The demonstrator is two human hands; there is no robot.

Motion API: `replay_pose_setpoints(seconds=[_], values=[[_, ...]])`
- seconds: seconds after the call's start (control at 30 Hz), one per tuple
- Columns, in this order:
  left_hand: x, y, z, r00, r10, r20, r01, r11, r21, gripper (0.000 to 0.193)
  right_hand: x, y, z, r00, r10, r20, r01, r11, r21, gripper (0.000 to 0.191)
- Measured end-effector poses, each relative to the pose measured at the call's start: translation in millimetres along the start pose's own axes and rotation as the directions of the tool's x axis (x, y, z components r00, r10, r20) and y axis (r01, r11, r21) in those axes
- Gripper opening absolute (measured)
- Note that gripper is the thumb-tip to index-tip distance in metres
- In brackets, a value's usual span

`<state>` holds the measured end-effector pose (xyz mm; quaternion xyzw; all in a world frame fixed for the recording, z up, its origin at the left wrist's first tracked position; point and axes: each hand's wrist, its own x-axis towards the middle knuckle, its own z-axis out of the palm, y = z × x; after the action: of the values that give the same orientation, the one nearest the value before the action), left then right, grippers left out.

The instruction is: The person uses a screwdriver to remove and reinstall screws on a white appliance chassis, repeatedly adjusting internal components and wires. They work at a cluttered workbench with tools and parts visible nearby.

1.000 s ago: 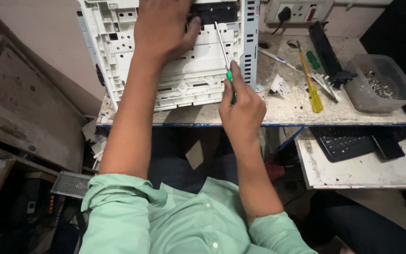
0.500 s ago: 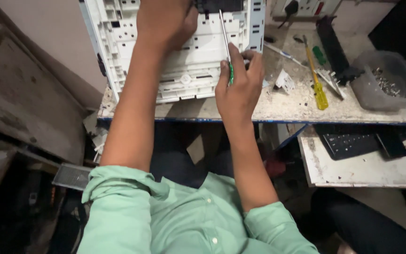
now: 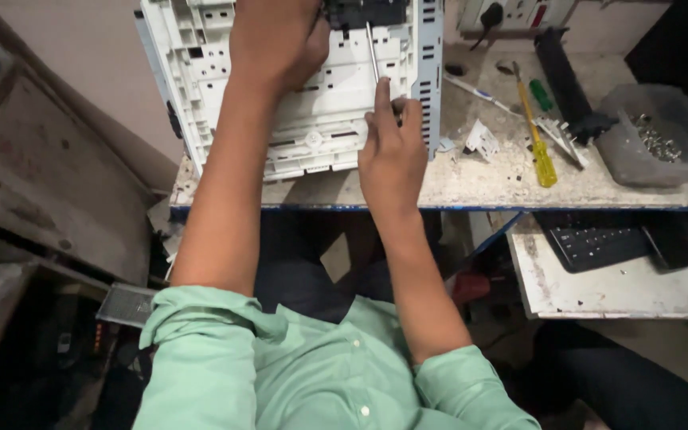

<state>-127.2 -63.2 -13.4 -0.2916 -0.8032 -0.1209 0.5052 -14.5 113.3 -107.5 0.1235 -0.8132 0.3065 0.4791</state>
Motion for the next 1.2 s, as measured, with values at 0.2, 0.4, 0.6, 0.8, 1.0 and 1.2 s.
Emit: replay_pose_setpoints(seconds=[0.2, 0.4, 0.6, 0.8, 1.0, 1.2], values=[[-10.1, -1.5, 2.6, 1.000, -0.010, -0.028, 0.011, 0.999, 0.042, 0.017, -1.3, -25.7, -37.3, 0.999, 0.034, 0.032, -0.037, 0.996, 0.076, 0.036], [-10.6, -2.6, -3.9, 1.000, -0.027, -0.002, 0.027, 0.999, 0.039, 0.015, 15.3, -50.4, -56.6, 0.997, -0.027, 0.079, 0.025, 0.999, 0.026, 0.027], [-11.2, 2.6, -3.1, 0.998, -0.060, 0.021, 0.061, 0.998, -0.034, 0.015, 36.3, -46.5, -47.9, 0.986, -0.023, 0.166, 0.038, 0.995, -0.088, 0.026], [-4.1, 4.4, -0.2, 0.998, -0.051, 0.031, 0.051, 0.999, -0.008, 0.015, 13.7, -33.2, -19.5, 1.000, -0.006, 0.014, 0.006, 1.000, -0.010, 0.034], [-9.3, 8.2, -0.5, 0.995, -0.082, 0.049, 0.084, 0.996, -0.040, 0.014, -9.1, -18.2, 0.9, 0.992, -0.099, -0.081, 0.097, 0.995, -0.027, 0.040], [-13.7, 9.2, 0.3, 0.992, -0.108, 0.066, 0.109, 0.994, -0.012, 0.015, -18.9, -19.4, 17.9, 0.977, -0.115, -0.179, 0.104, 0.992, -0.068, 0.050]])
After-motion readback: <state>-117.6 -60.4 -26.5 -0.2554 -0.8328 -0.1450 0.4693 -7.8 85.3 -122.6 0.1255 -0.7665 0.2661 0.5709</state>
